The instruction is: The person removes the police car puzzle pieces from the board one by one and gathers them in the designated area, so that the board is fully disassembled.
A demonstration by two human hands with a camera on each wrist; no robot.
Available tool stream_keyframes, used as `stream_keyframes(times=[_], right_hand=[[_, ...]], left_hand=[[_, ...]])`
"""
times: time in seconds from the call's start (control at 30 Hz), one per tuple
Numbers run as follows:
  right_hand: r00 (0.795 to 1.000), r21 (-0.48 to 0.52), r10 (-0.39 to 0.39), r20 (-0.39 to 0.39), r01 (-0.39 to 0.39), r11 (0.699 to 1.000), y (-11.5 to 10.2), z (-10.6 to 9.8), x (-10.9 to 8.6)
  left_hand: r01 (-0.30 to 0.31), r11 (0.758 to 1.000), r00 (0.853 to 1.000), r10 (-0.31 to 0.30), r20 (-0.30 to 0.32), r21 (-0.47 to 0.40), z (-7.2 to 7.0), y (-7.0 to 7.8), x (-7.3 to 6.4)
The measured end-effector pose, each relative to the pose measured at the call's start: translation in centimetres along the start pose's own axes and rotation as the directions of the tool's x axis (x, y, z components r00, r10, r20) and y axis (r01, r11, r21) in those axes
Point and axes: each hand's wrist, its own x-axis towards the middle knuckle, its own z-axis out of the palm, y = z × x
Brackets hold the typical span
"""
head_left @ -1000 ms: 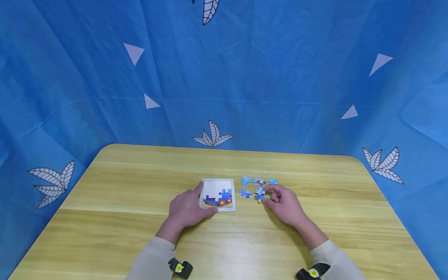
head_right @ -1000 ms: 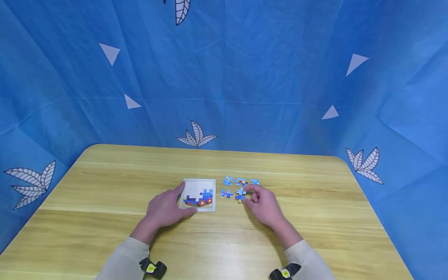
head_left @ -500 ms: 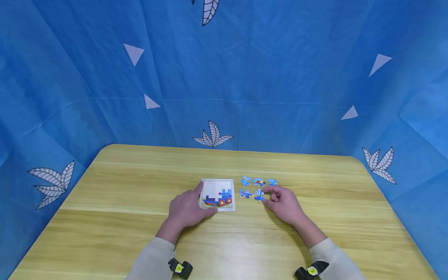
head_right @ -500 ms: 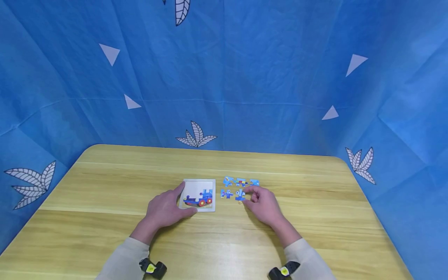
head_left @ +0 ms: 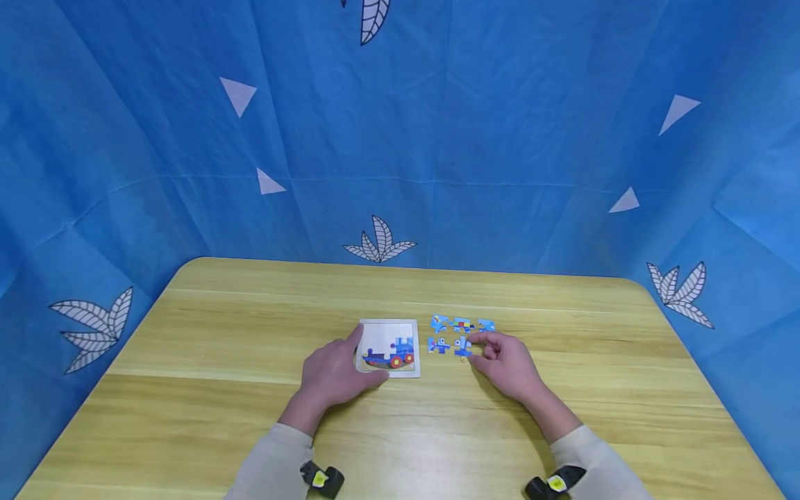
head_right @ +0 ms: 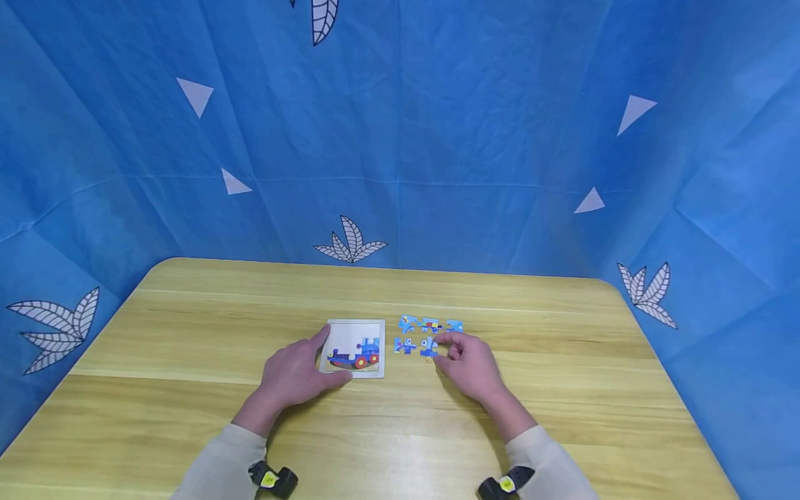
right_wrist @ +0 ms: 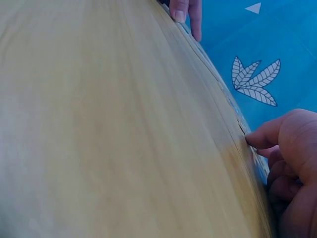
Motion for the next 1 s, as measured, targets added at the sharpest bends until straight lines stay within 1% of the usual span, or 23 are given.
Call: stream_keyframes(times=[0.23, 0.4, 0.5, 0.6, 0.7, 0.9, 1.0], right_hand=[[1.000, -0.004, 0.009, -0.014, -0.009, 1.000, -0.1, 0.0, 0.0], [0.999, 0.052, 0.022, -0.040, -0.020, 0.998, -0.2, 0.1, -0.3], [0.998, 0.098, 0.010, -0.059, -0.004, 0.995, -0.4, 0.4, -0.6], [0.997, 0.129, -0.019, -0.069, 0.027, 0.991, -0.7, 0.8, -0.9], [0.997, 0.143, -0.040, -0.063, 0.049, 0.989, -1.1, 1.4, -1.1], [0.999, 0.183, -0.032, -0.042, 0.039, 0.982, -2.5, 2.8, -1.5], [0.998, 0.200, -0.039, -0.042, 0.046, 0.979, -3.3, 3.6, -1.7]], left_hand=[[0.003, 1.000, 1.000, -0.003, 0.003, -0.005, 0.0, 0.0, 0.0], [0.000, 1.000, 1.000, 0.000, 0.004, -0.005, 0.0, 0.1, 0.0], [-0.002, 1.000, 1.000, 0.002, 0.003, -0.005, -0.1, 0.1, 0.0], [-0.001, 1.000, 1.000, 0.001, 0.004, -0.005, -0.1, 0.1, 0.0], [0.000, 1.000, 1.000, 0.000, 0.007, -0.003, -0.1, 0.1, 0.0], [0.003, 1.000, 1.000, -0.003, 0.010, -0.005, -0.1, 0.1, 0.0], [0.008, 1.000, 1.000, -0.008, 0.012, -0.005, -0.1, 0.0, 0.0]])
